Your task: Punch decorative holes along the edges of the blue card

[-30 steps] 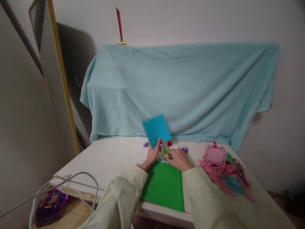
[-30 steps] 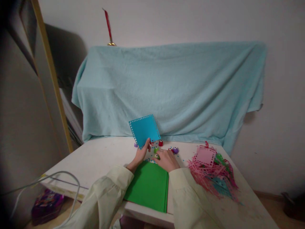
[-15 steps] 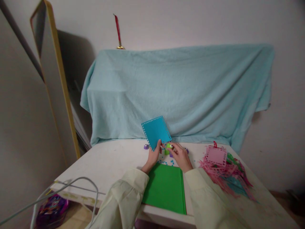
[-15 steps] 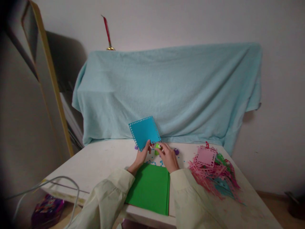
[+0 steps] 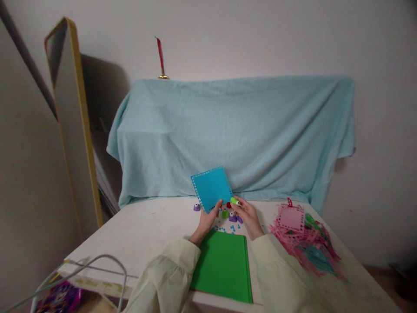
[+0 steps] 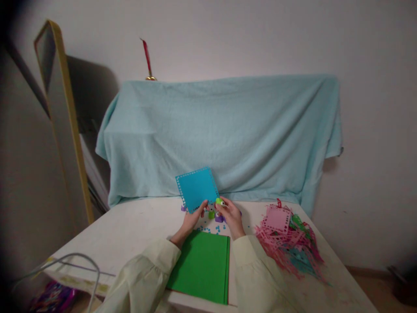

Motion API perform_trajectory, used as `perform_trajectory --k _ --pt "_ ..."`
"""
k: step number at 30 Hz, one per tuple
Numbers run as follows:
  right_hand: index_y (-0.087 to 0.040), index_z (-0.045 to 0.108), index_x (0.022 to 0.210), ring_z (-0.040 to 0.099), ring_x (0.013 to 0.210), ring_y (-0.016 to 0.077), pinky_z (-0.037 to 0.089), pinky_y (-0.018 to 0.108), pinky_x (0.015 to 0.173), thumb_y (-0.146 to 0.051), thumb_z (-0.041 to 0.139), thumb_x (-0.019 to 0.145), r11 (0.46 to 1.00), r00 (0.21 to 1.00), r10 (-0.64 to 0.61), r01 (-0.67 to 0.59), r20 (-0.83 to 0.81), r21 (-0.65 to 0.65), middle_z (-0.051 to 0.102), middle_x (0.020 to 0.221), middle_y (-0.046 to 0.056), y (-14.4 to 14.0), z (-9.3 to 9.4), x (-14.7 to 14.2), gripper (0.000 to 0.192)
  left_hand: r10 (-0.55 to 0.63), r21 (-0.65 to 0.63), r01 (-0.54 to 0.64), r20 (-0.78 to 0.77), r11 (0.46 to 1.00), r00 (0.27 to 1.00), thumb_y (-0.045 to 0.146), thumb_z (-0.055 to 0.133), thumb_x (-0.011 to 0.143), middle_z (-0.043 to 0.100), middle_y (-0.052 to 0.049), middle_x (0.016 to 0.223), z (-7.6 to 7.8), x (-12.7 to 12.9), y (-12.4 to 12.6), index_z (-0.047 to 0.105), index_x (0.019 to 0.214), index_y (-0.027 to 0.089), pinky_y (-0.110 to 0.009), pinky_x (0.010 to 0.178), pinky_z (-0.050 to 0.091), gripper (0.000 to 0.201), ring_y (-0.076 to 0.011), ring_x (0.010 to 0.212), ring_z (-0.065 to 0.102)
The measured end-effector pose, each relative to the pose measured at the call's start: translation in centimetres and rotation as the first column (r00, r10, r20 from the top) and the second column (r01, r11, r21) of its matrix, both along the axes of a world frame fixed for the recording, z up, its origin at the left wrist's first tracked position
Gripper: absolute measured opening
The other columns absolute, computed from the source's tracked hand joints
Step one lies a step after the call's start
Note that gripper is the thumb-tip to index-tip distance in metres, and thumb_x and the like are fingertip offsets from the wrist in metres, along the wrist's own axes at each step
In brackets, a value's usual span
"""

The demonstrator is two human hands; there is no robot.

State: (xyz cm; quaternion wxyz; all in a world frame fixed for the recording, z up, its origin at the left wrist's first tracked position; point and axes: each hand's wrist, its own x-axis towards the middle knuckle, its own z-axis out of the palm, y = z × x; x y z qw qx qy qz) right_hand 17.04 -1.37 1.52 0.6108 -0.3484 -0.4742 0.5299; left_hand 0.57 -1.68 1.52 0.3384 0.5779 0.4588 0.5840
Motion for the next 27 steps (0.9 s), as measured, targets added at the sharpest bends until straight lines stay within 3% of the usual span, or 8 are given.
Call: perform_trajectory --k 8,16,20,23,27 --pt "-0.021 0.064 0.109 0.064 0.075 0.0146 0.051 0.027 0.069 -0.030 0.079 0.065 0.999 0.993 0.039 -0.038 -0.112 0.009 0.068 0.100 0.004 -0.5 0.7 -0.3 0.047 -0.075 -0.020 0.075 -0.015 0.997 0.997 0.054 0.050 0.086 0.051 0.001 0.051 -0.7 0.1 0.0 0.061 0.061 0.016 -0.030 0.064 0.041 0.047 -0.0137 0.049 0.048" --pt "-0.019 0.062 0.105 0.068 0.084 0.0203 0.052 0.033 0.079 -0.034 0.075 0.071 0.990 0.961 0.108 -0.128 -0.255 -0.064 0.070 0.091 0.006 -0.4 1.0 0.0 0.039 -0.037 -0.023 0.037 0.023 0.999 0.999 0.054 0.056 0.083 0.051 0.000 0.051 -0.6 0.2 -0.1 0.059 0.059 0.017 -0.031 0.060 0.041 0.044 -0.0146 0.050 0.048" --pt "-0.020 0.063 0.092 0.067 0.068 0.0173 0.053 0.029 0.061 -0.037 0.077 0.067 0.991 0.970 0.036 -0.066 -0.240 -0.117 0.069 0.082 0.003 0.1 0.5 0.4 0.033 -0.049 -0.002 0.049 0.006 0.999 0.999 0.052 0.055 0.084 0.052 0.000 0.053 -0.5 0.0 -0.3 0.059 0.061 0.017 -0.031 0.062 0.041 0.043 -0.0152 0.053 0.050" --pt "-0.020 0.063 0.086 0.056 0.049 0.0102 0.043 0.022 0.044 -0.038 0.078 0.067 0.989 0.983 -0.037 0.010 -0.180 -0.146 0.065 0.068 -0.001 0.4 0.1 0.7 0.030 -0.066 -0.015 0.066 0.004 0.998 0.998 0.051 0.053 0.085 0.053 0.000 0.055 -0.7 -0.1 -0.5 0.057 0.061 0.017 -0.030 0.063 0.041 0.042 -0.0155 0.055 0.051" --pt "-0.020 0.063 0.097 0.060 0.059 0.0128 0.048 0.023 0.050 -0.036 0.079 0.067 0.994 0.983 -0.029 0.010 -0.179 -0.107 0.068 0.080 0.002 0.3 0.1 0.7 0.038 -0.067 -0.014 0.067 -0.007 0.998 0.998 0.051 0.051 0.086 0.054 0.000 0.056 -1.0 -0.2 -0.4 0.055 0.059 0.017 -0.030 0.066 0.041 0.044 -0.0154 0.058 0.052"
